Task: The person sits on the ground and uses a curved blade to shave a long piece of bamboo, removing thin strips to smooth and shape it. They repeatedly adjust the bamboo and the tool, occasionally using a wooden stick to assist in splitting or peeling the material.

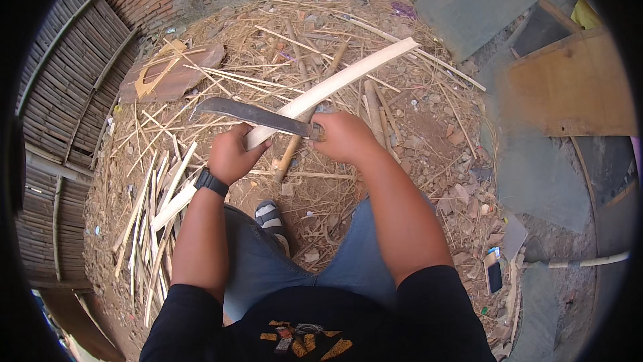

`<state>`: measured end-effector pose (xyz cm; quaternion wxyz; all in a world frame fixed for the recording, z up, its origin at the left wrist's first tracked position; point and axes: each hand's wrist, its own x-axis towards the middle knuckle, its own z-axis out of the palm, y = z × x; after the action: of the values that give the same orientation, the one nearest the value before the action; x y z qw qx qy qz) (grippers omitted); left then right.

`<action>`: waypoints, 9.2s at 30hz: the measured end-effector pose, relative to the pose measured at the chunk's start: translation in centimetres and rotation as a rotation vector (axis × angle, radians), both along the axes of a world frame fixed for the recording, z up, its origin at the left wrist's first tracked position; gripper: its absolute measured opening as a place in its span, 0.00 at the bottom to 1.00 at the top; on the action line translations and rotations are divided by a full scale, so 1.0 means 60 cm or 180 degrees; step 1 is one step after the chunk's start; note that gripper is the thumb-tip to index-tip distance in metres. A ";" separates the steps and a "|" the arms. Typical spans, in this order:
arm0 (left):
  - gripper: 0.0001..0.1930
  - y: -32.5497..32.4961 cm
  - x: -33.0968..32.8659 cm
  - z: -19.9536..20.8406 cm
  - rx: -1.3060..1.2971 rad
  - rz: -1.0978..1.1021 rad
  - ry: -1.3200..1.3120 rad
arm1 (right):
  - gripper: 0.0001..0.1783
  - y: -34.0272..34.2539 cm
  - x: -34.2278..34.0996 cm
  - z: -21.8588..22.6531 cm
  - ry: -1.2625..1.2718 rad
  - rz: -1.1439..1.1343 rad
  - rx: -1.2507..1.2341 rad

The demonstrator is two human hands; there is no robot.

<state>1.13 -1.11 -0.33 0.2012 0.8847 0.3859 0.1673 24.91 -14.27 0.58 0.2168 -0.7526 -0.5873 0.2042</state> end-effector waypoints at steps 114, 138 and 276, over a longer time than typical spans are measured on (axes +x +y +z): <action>0.24 0.002 -0.002 0.002 0.0036 -0.0019 0.0214 | 0.24 -0.003 0.009 -0.005 0.0070 -0.0237 -0.0110; 0.25 0.001 0.001 0.001 0.0161 -0.0154 0.0316 | 0.20 -0.004 0.011 -0.013 -0.0157 -0.0047 -0.0021; 0.21 0.008 -0.012 0.008 0.0559 0.0239 0.0030 | 0.25 -0.006 0.011 -0.003 0.0096 -0.0410 -0.0049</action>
<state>0.42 -0.63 0.17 0.1146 0.8846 0.4036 0.2038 25.57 -14.65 0.42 0.2325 -0.7872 -0.5328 0.2058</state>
